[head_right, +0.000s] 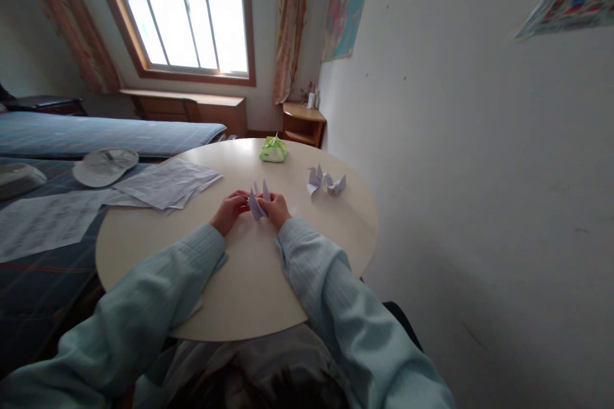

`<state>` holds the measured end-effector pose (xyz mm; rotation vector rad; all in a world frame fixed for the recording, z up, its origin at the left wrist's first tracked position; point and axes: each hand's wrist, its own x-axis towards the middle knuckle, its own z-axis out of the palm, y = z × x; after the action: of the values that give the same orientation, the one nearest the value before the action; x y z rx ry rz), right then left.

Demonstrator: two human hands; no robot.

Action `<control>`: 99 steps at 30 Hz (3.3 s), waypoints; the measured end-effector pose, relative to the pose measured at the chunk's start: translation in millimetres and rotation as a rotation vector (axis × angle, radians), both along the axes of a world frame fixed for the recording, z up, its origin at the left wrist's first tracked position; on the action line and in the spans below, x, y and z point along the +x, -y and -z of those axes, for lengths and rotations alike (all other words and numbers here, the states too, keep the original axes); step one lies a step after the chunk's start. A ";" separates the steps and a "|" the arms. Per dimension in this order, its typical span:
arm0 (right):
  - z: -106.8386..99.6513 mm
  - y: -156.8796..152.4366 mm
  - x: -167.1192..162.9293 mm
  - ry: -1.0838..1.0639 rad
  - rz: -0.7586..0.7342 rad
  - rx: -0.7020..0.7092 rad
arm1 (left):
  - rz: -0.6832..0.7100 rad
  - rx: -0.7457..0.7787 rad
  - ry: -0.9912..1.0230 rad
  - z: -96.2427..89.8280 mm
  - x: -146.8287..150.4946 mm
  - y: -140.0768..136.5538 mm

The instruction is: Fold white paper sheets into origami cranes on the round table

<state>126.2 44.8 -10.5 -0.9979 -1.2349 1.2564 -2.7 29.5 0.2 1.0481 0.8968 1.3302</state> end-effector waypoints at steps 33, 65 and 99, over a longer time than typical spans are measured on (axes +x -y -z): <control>2.3 -1.6 0.9 0.016 0.011 0.021 | 0.050 0.005 0.007 -3.7 0.0 3.7; 4.0 -4.0 1.0 0.033 0.028 0.006 | -0.012 0.041 -0.063 2.8 2.0 0.8; 4.5 -4.4 1.1 0.027 0.015 0.019 | -0.007 0.041 -0.055 5.2 1.7 -2.1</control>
<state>127.3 49.2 -15.0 -1.0112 -1.2557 1.2214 -1.0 31.6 -5.0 1.1186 0.9182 1.3362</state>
